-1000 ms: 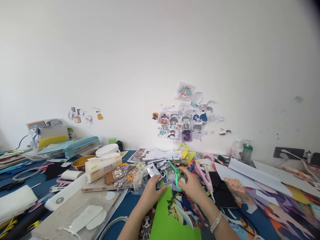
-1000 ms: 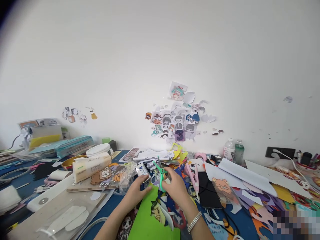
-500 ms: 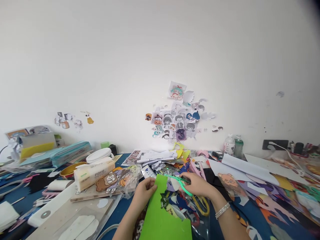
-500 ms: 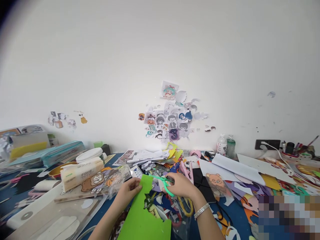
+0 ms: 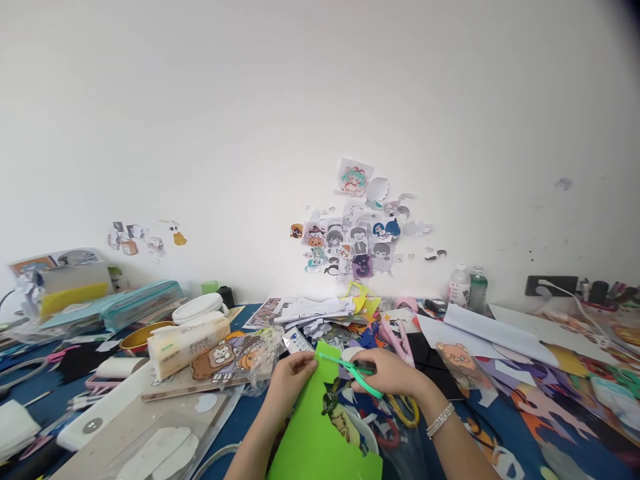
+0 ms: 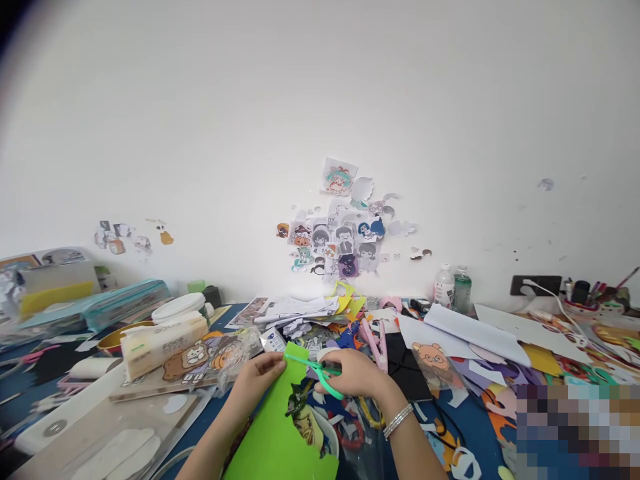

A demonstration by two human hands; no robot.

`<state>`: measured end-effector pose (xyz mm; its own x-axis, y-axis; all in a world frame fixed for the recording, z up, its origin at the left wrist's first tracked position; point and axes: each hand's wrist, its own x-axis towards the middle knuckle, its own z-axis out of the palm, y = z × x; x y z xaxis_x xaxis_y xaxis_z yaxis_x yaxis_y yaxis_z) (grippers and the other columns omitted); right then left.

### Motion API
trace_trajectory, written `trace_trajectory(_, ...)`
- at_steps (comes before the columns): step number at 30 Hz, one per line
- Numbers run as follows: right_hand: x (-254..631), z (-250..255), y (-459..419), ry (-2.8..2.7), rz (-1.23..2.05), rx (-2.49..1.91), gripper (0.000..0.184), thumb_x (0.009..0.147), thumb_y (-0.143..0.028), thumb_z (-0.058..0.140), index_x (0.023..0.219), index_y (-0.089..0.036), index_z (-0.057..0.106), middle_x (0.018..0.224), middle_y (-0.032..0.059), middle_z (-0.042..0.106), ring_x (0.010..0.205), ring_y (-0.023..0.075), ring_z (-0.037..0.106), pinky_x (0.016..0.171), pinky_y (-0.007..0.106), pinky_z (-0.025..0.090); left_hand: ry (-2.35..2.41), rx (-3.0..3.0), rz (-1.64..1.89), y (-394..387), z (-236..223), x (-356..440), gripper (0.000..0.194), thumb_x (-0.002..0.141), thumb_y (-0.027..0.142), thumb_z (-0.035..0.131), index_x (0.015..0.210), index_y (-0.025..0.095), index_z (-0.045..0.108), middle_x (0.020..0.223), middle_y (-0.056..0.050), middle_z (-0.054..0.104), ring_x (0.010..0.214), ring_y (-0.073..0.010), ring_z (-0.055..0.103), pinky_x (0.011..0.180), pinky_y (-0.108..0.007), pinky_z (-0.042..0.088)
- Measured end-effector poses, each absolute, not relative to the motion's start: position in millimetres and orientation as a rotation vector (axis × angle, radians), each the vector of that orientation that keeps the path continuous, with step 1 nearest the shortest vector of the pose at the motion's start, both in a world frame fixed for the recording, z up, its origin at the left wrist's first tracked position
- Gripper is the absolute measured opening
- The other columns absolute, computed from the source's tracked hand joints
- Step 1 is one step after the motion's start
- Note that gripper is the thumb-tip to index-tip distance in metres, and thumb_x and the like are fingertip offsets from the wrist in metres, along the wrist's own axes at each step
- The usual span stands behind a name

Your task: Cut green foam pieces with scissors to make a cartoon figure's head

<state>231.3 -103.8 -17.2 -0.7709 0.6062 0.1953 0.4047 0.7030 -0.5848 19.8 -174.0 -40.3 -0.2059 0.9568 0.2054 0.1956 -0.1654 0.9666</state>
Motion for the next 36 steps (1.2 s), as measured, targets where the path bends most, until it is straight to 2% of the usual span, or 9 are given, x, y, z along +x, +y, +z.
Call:
trace_trajectory(10, 226, -20, -104, -2.527, 0.708, -0.760, 0.015, 0.068, -0.035, 0.061, 0.070, -0.020, 0.062, 0.069, -0.0010, 0.055, 0.060, 0.0141, 0.045, 0.051, 0.021, 0.029, 1.476, 1.359, 1.476, -174, -38, 20, 0.032, 0.054, 0.046, 0.069, 0.068, 0.017, 0.067, 0.064, -0.004, 0.069, 0.066, -0.0225, 0.062, 0.062, -0.031, 0.047)
trace_trajectory(18, 227, -19, -103, -2.575, 0.785, -0.684, 0.015, 0.069, -0.032, 0.062, 0.062, -0.019, 0.062, 0.056, -0.0039, 0.046, 0.052, 0.0111, 0.038, 0.049, 0.021, 0.028, 1.508, 1.339, 1.433, -178, -37, 21, 0.037, 0.059, 0.050, 0.066, 0.075, 0.017, 0.068, 0.072, -0.006, 0.069, 0.069, -0.0234, 0.062, 0.061, -0.030, 0.047)
trace_trajectory(21, 225, -21, -103, -2.573, 0.776, -0.715, 0.014, 0.069, -0.033, 0.062, 0.073, -0.020, 0.065, 0.067, -0.0017, 0.054, 0.060, 0.0137, 0.046, 0.051, 0.021, 0.032, 1.418, 1.349, 1.375, -180, -37, 24, 0.038, 0.061, 0.052, 0.064, 0.076, 0.017, 0.066, 0.071, -0.005, 0.069, 0.069, -0.0224, 0.062, 0.062, -0.029, 0.047)
trace_trajectory(25, 223, -25, -104, -2.600, 0.787, -0.753, 0.028, 0.065, -0.035, 0.066, 0.090, -0.022, 0.065, 0.085, 0.0014, 0.062, 0.073, 0.0187, 0.054, 0.058, 0.022, 0.037, 1.330, 1.390, 1.326, -179, -40, 28, 0.035, 0.062, 0.050, 0.065, 0.073, 0.017, 0.064, 0.071, -0.005, 0.069, 0.068, -0.0225, 0.062, 0.062, -0.030, 0.048)
trace_trajectory(28, 221, -28, -104, -2.616, 0.813, -0.733, 0.035, 0.065, -0.033, 0.067, 0.098, -0.023, 0.063, 0.094, 0.0017, 0.062, 0.081, 0.0204, 0.055, 0.064, 0.024, 0.039, 1.344, 1.447, 1.325, -176, -44, 28, 0.033, 0.064, 0.049, 0.063, 0.072, 0.016, 0.063, 0.073, -0.006, 0.069, 0.067, -0.0225, 0.062, 0.060, -0.029, 0.047)
trace_trajectory(36, 216, -28, -104, -2.551, 0.853, -0.714, 0.023, 0.063, -0.033, 0.068, 0.080, -0.019, 0.064, 0.069, -0.0026, 0.051, 0.063, 0.0130, 0.045, 0.051, 0.020, 0.029, 1.403, 1.458, 1.404, -176, -43, 25, 0.033, 0.065, 0.048, 0.063, 0.063, 0.016, 0.060, 0.059, -0.001, 0.063, 0.057, -0.0164, 0.057, 0.052, -0.024, 0.040)
